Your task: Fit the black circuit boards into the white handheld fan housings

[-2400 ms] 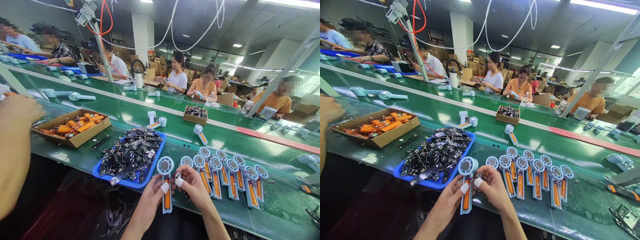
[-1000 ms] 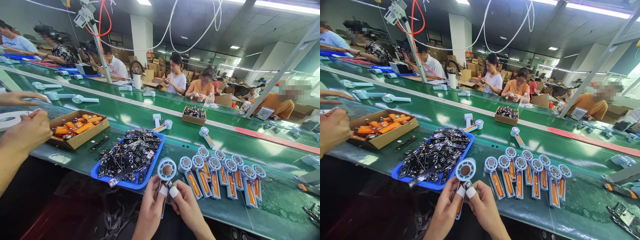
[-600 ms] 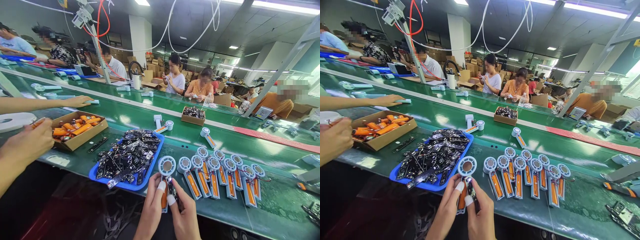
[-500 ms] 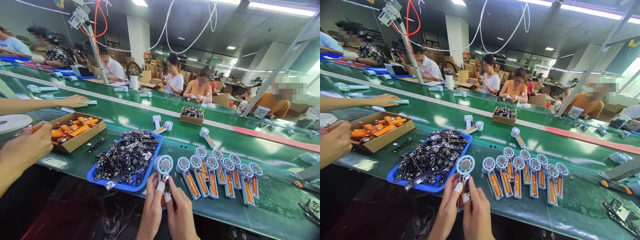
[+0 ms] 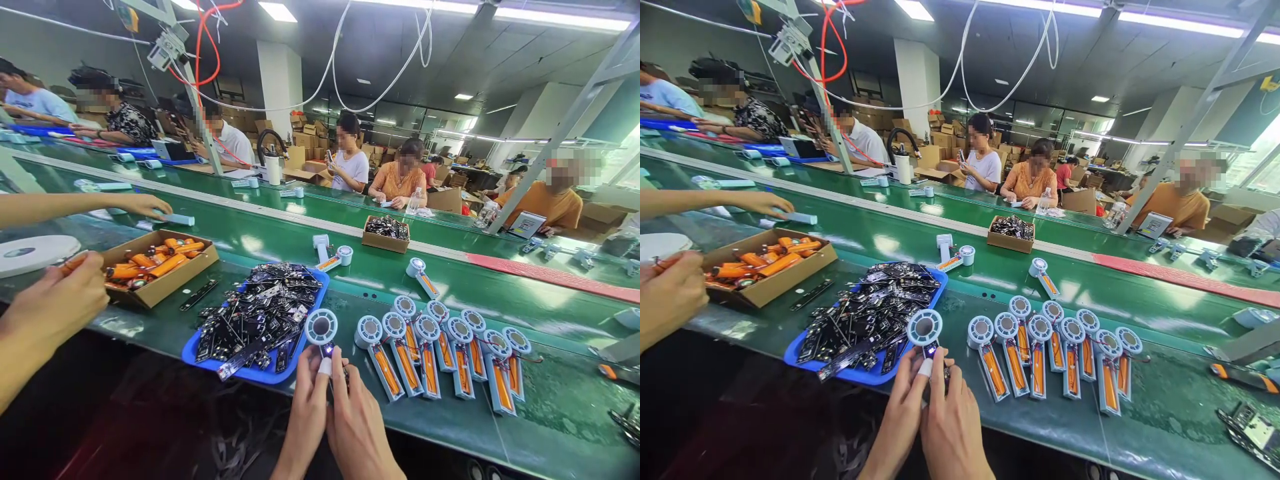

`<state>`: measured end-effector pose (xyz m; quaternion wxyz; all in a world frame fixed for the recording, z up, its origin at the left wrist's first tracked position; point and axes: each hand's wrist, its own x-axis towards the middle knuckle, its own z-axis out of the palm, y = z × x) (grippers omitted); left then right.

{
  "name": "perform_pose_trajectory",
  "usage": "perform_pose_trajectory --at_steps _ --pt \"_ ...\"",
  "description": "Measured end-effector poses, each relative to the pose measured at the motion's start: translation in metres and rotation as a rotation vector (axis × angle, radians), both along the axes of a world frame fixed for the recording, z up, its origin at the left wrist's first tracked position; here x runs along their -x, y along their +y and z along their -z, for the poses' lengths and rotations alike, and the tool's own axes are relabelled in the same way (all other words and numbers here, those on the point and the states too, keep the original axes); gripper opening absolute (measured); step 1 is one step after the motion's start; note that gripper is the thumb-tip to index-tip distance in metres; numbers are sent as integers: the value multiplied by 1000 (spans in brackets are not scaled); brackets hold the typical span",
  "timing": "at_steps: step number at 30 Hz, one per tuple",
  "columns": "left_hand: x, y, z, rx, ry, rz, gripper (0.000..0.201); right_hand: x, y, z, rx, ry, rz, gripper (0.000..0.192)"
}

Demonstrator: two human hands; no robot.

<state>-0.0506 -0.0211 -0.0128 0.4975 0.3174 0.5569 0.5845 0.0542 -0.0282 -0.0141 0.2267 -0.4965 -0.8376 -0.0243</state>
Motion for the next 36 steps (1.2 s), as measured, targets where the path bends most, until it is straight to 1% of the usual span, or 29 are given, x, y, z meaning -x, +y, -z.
perform_pose_trajectory --at_steps 3,5,7,9,11,16,18,20,24,26,28,30,32,33,34,36 --pt "2 2 6 34 -6 34 51 4 4 13 -41 25 12 79" --pt "3 2 6 28 2 70 52 9 5 21 -43 -9 68 78" --pt "3 1 3 19 16 80 52 15 4 26 -41 -56 131 79" --pt "3 0 0 8 29 54 51 19 4 26 -31 -104 151 81" --pt "2 2 0 -18 34 24 51 18 6 24 -13 -139 127 80" --pt "-2 10 7 -59 25 8 51 3 16 16 32 -171 65 68" --pt "-2 11 10 -52 27 19 50 2 19 16 0 -195 45 65" --pt "-1 11 13 -34 45 45 47 7 19 19 -64 -205 52 64" --pt "5 13 13 -4 164 78 36 21 21 36 -177 -136 117 62" --pt "7 17 9 -11 258 89 31 25 23 45 -223 -69 128 63" --pt "10 21 1 -31 365 117 28 24 26 53 -259 -3 135 68" --pt "18 23 -11 -45 481 153 24 21 30 59 -271 49 153 75" --pt "33 18 -24 -28 603 143 21 17 36 62 -258 94 162 80" --pt "44 14 -30 -9 664 105 21 16 39 64 -245 113 158 82" --pt "57 8 -35 20 739 32 26 15 43 64 -228 128 150 83" --pt "88 -3 -41 77 903 -163 39 16 48 64 -200 144 126 85"
